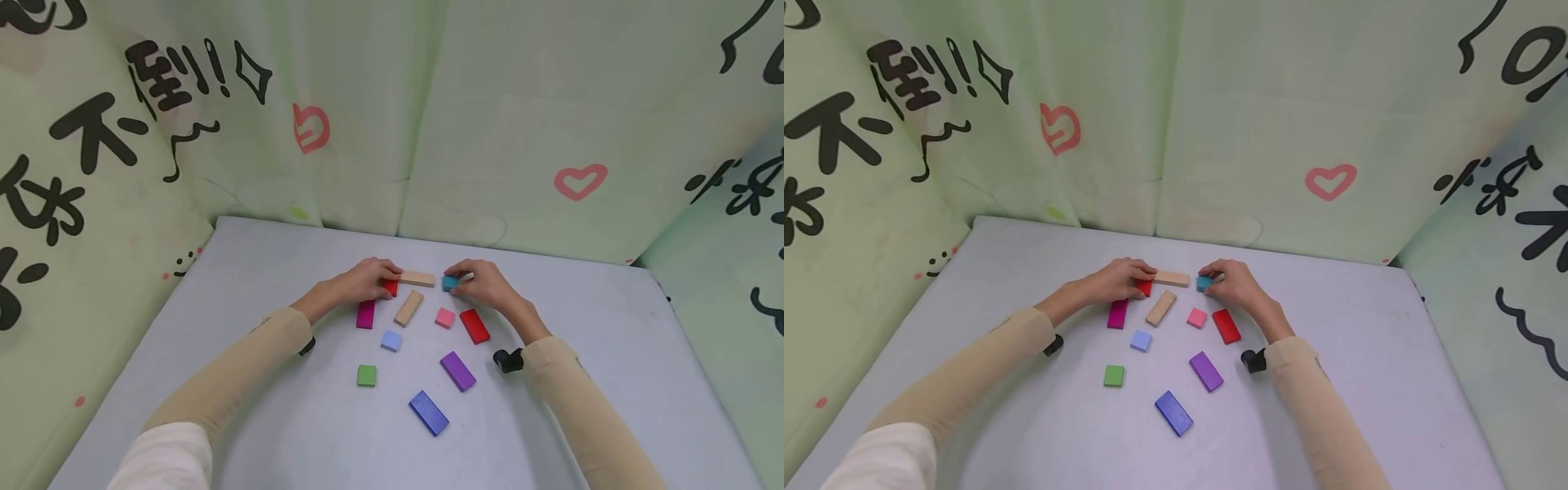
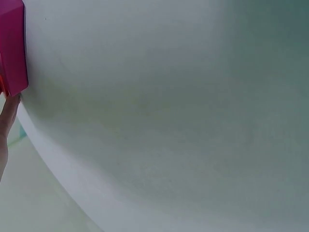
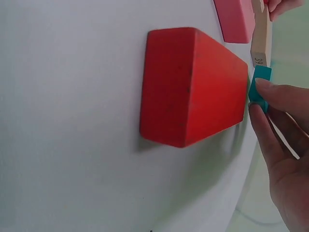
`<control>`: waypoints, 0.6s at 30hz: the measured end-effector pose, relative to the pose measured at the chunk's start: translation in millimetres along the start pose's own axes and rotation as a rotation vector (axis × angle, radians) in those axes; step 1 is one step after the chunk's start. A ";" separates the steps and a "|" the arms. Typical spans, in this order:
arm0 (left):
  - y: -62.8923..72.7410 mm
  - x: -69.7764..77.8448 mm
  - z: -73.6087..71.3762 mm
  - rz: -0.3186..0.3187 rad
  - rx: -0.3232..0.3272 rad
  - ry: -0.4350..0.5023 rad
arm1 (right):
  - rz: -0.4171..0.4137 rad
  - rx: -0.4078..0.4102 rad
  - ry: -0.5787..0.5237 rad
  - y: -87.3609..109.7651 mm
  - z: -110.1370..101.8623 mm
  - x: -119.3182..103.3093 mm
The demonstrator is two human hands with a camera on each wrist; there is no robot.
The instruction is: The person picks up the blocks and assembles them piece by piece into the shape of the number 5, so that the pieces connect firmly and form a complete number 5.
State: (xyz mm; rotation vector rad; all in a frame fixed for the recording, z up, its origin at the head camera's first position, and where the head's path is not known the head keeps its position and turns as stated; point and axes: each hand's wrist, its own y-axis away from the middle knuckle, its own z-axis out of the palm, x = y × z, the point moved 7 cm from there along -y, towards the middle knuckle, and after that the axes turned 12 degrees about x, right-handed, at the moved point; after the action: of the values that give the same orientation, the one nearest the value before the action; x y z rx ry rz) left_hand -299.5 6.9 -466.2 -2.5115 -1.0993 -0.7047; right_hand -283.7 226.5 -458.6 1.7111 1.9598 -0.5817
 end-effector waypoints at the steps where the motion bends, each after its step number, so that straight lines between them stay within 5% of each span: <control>1: -0.2 -0.2 0.3 0.000 -0.001 0.000 | -0.004 0.001 0.002 -0.1 0.5 -0.7; 18: -1.4 -0.6 1.5 -0.006 -0.007 -0.014 | -0.034 -0.004 0.010 -8.0 10.1 -10.7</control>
State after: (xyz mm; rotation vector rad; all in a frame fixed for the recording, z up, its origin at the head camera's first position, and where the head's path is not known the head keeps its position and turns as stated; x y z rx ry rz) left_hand -300.4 8.1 -467.7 -2.5235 -1.1112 -0.6950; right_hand -289.7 210.9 -460.1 1.6844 1.9992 -0.5815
